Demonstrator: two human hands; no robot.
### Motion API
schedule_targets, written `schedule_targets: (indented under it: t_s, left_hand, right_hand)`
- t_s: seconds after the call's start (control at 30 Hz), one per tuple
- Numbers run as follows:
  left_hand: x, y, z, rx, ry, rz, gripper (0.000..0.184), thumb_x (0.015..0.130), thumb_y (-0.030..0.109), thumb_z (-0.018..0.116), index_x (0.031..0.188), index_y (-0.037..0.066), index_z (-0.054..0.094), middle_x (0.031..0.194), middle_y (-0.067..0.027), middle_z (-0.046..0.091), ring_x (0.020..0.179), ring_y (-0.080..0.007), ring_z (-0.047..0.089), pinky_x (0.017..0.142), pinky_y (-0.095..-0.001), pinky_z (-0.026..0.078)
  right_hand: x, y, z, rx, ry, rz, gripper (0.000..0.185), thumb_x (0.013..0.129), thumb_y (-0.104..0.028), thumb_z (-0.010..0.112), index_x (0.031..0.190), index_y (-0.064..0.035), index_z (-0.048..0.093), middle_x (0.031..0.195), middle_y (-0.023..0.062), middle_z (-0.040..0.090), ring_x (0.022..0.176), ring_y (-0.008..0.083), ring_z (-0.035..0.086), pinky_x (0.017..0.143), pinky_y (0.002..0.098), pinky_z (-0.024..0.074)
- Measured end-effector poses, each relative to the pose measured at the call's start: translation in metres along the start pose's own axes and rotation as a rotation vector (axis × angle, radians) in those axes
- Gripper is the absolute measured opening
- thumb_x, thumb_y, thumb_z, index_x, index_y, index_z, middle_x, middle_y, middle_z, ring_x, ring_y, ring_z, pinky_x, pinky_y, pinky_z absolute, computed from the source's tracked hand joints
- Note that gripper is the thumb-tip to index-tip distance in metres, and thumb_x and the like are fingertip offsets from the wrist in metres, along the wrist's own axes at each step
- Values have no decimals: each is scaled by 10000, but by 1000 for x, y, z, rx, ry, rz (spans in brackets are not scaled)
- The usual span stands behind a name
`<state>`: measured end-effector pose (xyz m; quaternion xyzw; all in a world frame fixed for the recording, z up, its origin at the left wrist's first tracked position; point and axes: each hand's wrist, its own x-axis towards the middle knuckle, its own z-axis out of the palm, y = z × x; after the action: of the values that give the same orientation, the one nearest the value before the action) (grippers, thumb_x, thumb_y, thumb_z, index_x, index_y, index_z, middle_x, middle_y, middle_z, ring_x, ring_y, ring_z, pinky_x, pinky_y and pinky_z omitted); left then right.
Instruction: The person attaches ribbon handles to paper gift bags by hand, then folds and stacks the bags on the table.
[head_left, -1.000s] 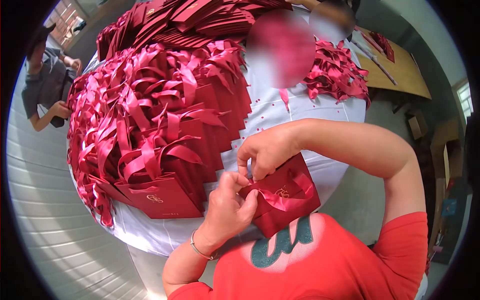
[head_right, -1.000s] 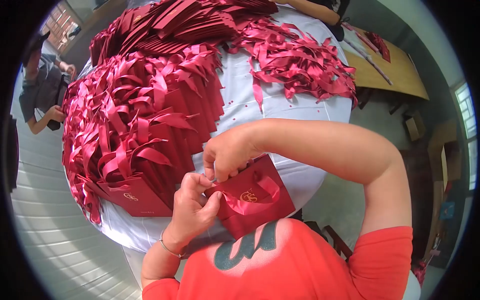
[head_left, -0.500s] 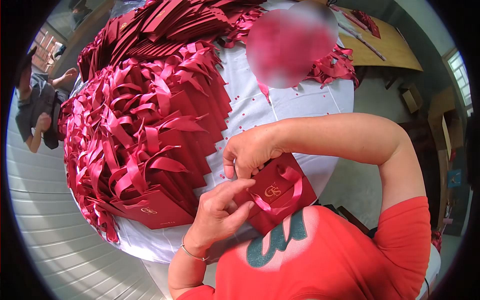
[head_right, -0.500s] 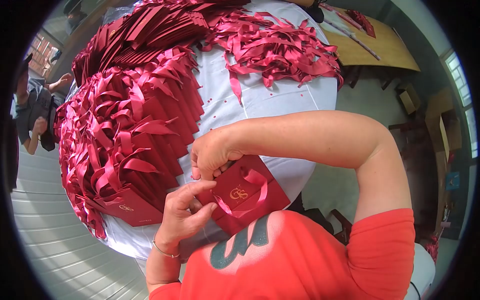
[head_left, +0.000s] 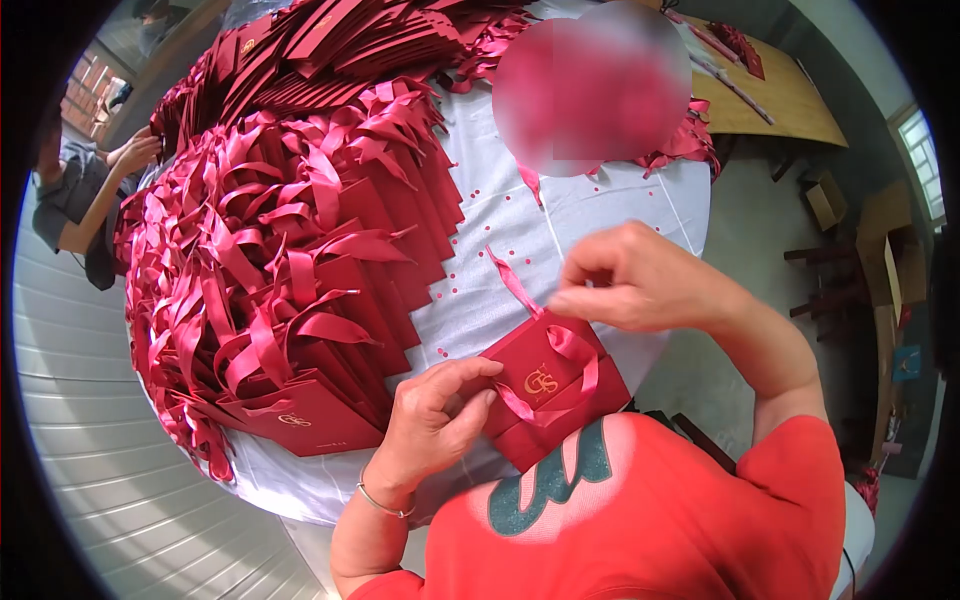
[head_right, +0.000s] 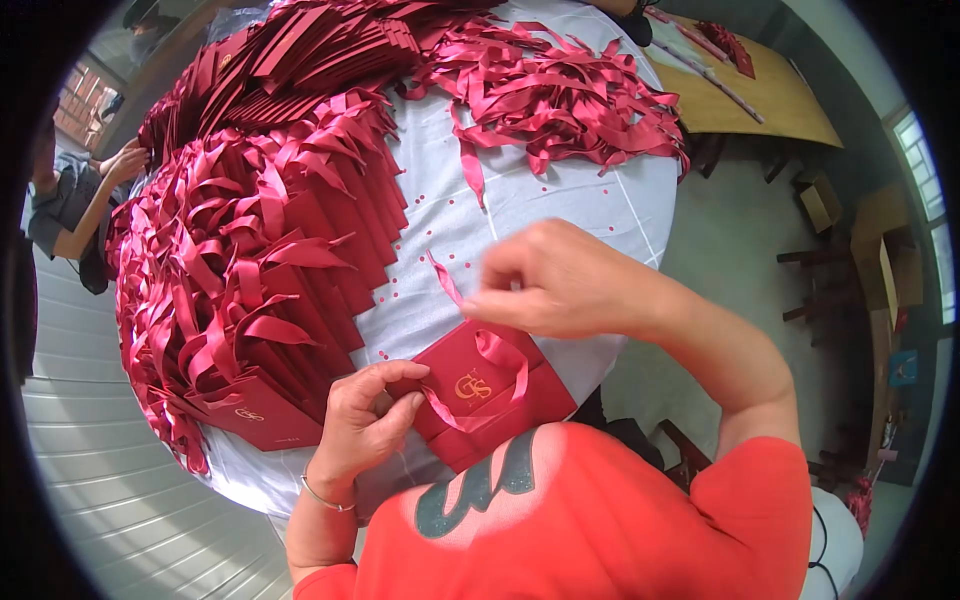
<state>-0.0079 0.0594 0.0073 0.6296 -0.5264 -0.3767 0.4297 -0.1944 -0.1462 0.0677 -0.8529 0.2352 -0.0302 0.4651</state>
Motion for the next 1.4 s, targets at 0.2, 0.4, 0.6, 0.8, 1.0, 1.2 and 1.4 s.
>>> schedule_targets:
  t_s: [0.2,0.4,0.6,0.8,1.0,1.2,1.4]
  left_hand:
    - [2,-1,5,-36,-3,-32,242,842,-34,643,1074,12,691,923,-117,713,789,-174,693,709,-286,538]
    - [0,-5,2,-50,15,-35,236,847,-35,625,1073,-1,685,935,-143,719,833,-228,711,752,-312,546]
    - [2,-11,4,-96,23,36,193,912,-62,577,1068,-10,677,732,-4,647,489,-29,552,440,-206,409]
    - [4,-13,3,-67,38,82,140,910,-20,645,1042,-2,689,723,-1,644,487,-39,556,440,-217,422]
    - [4,-12,2,-105,7,-10,144,894,-16,676,1037,-1,688,737,-10,655,490,-35,553,436,-214,418]
    - [6,-15,4,-109,23,69,138,883,-26,684,1018,3,695,740,-12,663,487,-35,555,435,-212,419]
    - [4,-15,5,-88,58,111,147,870,-34,687,1011,5,700,767,-17,671,484,-41,558,445,-211,417]
  right_hand:
    - [-13,19,29,-112,-31,103,257,814,-237,791,763,-2,702,703,119,659,634,204,642,578,325,486]
    - [-7,8,29,-325,108,-84,146,733,-113,754,761,-23,642,756,122,644,668,271,637,586,368,493]
    - [-16,-4,46,-250,164,-235,144,764,-110,716,864,-37,644,799,115,651,718,318,653,608,415,512]
    - [-4,2,43,21,31,-295,208,806,-92,772,979,-13,688,846,93,674,739,190,656,678,296,514]
    - [19,45,26,515,9,150,157,958,-145,653,1006,-4,703,908,16,692,787,51,598,689,217,492]
    - [38,42,24,176,-119,184,183,918,-173,675,904,2,726,727,-2,636,652,76,566,575,261,454]
    - [47,4,30,56,-228,-147,135,865,-77,674,971,-3,715,859,83,691,736,144,635,672,285,519]
